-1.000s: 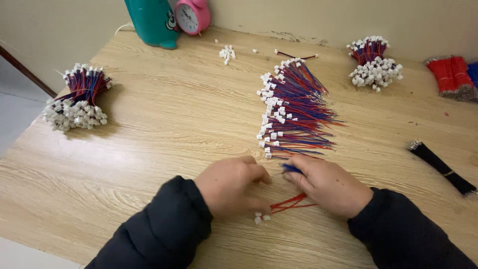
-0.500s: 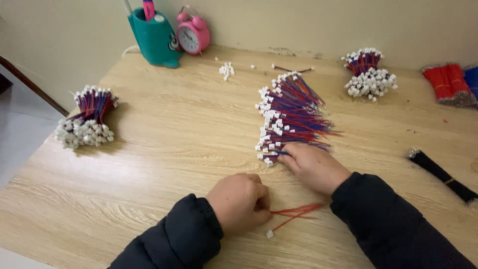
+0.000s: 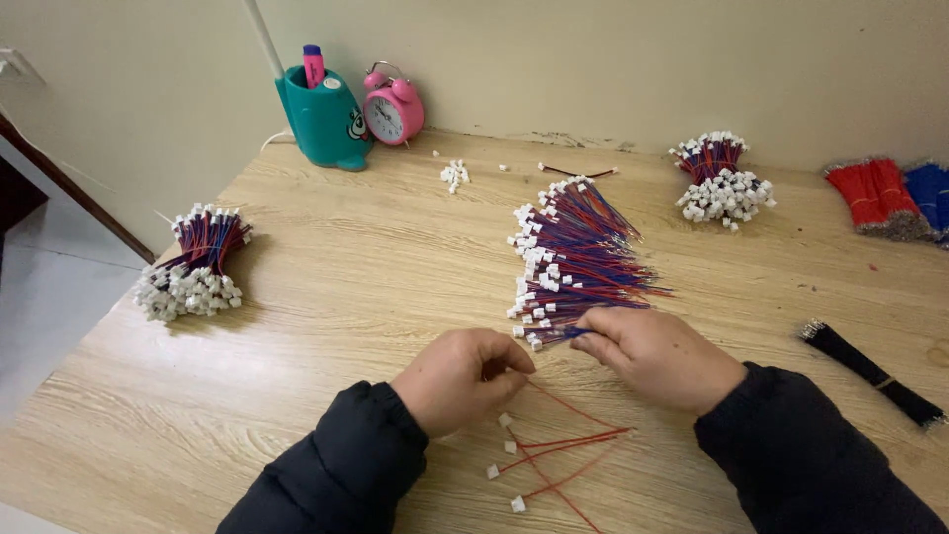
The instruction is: Assemble electronic wire harnesses by bundling wires and securing them with ties.
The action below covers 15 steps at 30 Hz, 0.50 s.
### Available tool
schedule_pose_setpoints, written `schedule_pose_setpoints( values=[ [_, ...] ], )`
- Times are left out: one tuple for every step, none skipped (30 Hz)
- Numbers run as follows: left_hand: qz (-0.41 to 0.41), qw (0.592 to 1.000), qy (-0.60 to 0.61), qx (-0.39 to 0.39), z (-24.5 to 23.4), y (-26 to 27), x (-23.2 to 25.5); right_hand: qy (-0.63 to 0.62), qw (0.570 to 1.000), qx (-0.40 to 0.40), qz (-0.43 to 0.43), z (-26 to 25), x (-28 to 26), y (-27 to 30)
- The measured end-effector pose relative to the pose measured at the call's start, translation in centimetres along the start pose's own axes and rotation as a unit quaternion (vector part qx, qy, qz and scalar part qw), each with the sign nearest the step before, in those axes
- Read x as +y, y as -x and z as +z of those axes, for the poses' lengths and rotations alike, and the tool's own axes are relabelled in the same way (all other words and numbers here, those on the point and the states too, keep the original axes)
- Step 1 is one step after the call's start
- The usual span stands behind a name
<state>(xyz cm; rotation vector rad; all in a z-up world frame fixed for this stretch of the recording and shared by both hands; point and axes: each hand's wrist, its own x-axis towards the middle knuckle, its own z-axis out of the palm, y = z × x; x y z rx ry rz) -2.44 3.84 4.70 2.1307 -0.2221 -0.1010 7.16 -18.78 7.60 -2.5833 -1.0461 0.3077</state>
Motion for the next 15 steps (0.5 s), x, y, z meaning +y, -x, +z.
schedule_pose_setpoints(
  values=[
    [0.000, 1.000, 0.001, 0.000, 0.0, 0.0, 0.3, 0.000, 1.000, -0.001, 0.001, -0.5, -0.7, 0.4],
    [0.025, 0.999, -0.036, 0.012, -0.1, -0.1, 0.6, -0.006, 1.000, -0.024, 0.016, -1.0, -1.4, 0.8],
    [0.050, 0.996, -0.073, 0.023, -0.1, -0.2, 0.9, -0.012, 0.998, -0.047, 0.031, -1.5, -2.1, 1.2],
    [0.050, 0.996, -0.071, 0.023, 0.3, -0.6, 0.4, -0.012, 0.998, -0.048, 0.032, -0.7, -1.8, 1.1],
    [0.058, 0.995, -0.076, 0.015, 0.8, -1.1, 0.0, -0.009, 0.999, -0.047, 0.014, 0.0, -1.5, 0.9],
    [0.066, 0.995, -0.080, 0.006, 1.2, -1.6, -0.5, -0.007, 0.999, -0.046, -0.003, 0.7, -1.2, 0.8],
    [0.065, 0.995, -0.078, 0.005, 1.3, -1.7, -0.5, -0.007, 0.999, -0.048, -0.002, 0.9, -1.4, 0.7],
    [0.068, 0.995, -0.078, 0.003, 1.5, -1.8, -0.6, -0.019, 0.999, -0.039, -0.010, 1.1, -1.7, 0.6],
    [0.071, 0.995, -0.077, 0.001, 1.6, -1.9, -0.6, -0.031, 0.999, -0.030, -0.019, 1.3, -1.9, 0.4],
    [0.070, 0.995, -0.076, 0.000, 1.6, -1.9, -0.5, -0.031, 0.999, -0.031, -0.018, 0.9, -2.1, 0.5],
    [0.068, 0.996, -0.055, 0.005, 1.5, -1.9, -0.4, -0.050, 0.998, -0.022, -0.020, 0.6, -2.3, 0.5],
    [0.066, 0.997, -0.033, 0.011, 1.4, -1.9, -0.2, -0.068, 0.997, -0.013, -0.023, 0.2, -2.5, 0.4],
    [0.066, 0.997, -0.032, 0.011, 1.3, -1.9, -0.4, -0.068, 0.997, -0.014, -0.023, -0.1, -2.6, 0.5],
    [0.041, 0.998, 0.042, 0.030, 1.3, -1.9, -0.7, -0.101, 0.995, 0.000, -0.005, -0.4, -2.8, 0.6],
    [0.016, 0.992, 0.116, 0.048, 1.2, -1.9, -0.9, -0.134, 0.991, 0.014, 0.012, -0.7, -2.9, 0.7]
  ],
)
